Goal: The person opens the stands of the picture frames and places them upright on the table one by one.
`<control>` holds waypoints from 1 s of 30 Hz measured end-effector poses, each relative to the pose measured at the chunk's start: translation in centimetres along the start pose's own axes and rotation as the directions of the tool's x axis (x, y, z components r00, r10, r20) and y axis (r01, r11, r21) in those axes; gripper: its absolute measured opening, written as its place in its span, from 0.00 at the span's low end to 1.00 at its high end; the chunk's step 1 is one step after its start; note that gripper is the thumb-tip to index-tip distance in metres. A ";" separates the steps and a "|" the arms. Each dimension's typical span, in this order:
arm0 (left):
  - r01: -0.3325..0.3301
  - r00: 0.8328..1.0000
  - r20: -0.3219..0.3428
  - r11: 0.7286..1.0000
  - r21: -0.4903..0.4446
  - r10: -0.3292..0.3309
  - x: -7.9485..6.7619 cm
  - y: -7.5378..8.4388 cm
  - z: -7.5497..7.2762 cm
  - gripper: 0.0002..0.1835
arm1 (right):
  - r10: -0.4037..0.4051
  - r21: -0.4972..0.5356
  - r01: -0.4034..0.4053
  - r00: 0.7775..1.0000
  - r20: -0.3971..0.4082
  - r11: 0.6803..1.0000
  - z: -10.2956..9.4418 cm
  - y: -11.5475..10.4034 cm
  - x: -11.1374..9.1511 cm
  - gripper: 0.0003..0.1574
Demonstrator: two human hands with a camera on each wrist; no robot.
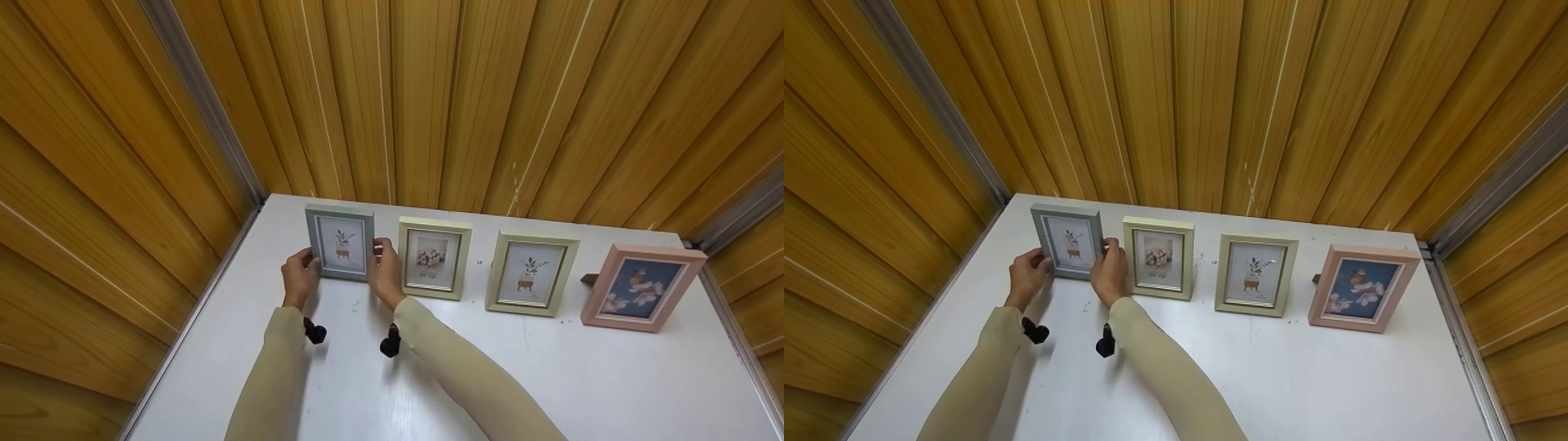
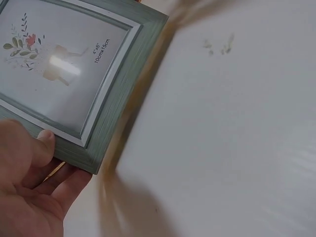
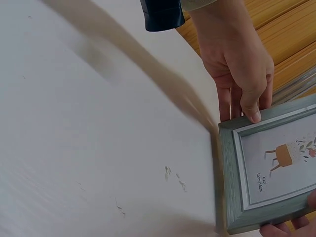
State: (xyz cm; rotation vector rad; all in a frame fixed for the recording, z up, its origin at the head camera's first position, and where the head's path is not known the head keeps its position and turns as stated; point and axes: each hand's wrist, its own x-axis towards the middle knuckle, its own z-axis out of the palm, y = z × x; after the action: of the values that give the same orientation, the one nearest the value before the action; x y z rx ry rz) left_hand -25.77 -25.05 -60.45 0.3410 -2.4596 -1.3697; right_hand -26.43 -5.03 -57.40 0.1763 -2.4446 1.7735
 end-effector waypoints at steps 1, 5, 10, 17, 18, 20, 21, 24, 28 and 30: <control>0.003 1.000 -0.002 1.000 0.002 -0.003 0.0 0.0 0.0 0.17 | -0.002 0.002 0.002 1.000 -0.003 1.000 0.1 0.0 -0.1 0.17; 0.016 1.000 0.003 1.000 0.007 -0.016 -0.2 -0.1 0.2 0.17 | 0.009 -0.012 -0.009 1.000 -0.002 1.000 0.2 0.1 -0.5 0.18; 0.036 0.999 0.007 0.999 0.000 -0.036 -0.3 -0.3 0.3 0.18 | 0.016 -0.045 -0.017 1.000 -0.017 0.999 0.5 0.2 -0.7 0.20; 0.066 0.998 -0.001 0.998 0.004 -0.066 -0.2 -0.6 0.5 0.18 | 0.022 -0.056 -0.024 0.999 -0.032 0.998 0.9 0.1 -0.9 0.21; 0.065 0.998 -0.001 0.998 0.001 -0.065 -0.2 -0.6 0.6 0.19 | 0.030 -0.052 -0.031 0.999 -0.032 0.998 0.9 0.1 -1.0 0.21; 0.060 0.998 0.002 0.998 -0.003 -0.060 -0.2 -0.6 0.7 0.19 | 0.041 -0.052 -0.042 0.999 -0.034 0.998 0.8 0.1 -1.0 0.21; 0.057 0.998 0.003 0.998 -0.004 -0.057 -0.2 -0.5 0.7 0.19 | 0.046 -0.054 -0.048 0.998 -0.034 0.997 0.8 0.1 -1.0 0.21; 0.057 0.998 0.003 0.998 -0.010 -0.056 -0.2 -0.4 0.8 0.18 | 0.054 -0.066 -0.057 0.998 -0.034 0.996 0.8 0.1 -1.0 0.22; 0.056 0.998 0.014 0.998 -0.012 -0.055 -0.2 -0.2 0.9 0.18 | 0.064 -0.069 -0.066 0.998 -0.023 0.995 0.8 0.1 -1.0 0.24; 0.063 0.998 0.022 0.998 -0.012 -0.062 -0.3 -0.2 0.8 0.18 | 0.080 -0.055 -0.079 0.997 0.005 0.995 0.8 -0.1 -1.3 0.26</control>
State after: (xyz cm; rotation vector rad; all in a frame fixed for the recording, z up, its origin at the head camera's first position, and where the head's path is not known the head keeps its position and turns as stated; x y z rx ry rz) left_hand -25.76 -24.44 -61.07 0.4058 -2.4763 -1.4199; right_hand -25.12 -5.76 -57.81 0.0819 -2.5366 1.7364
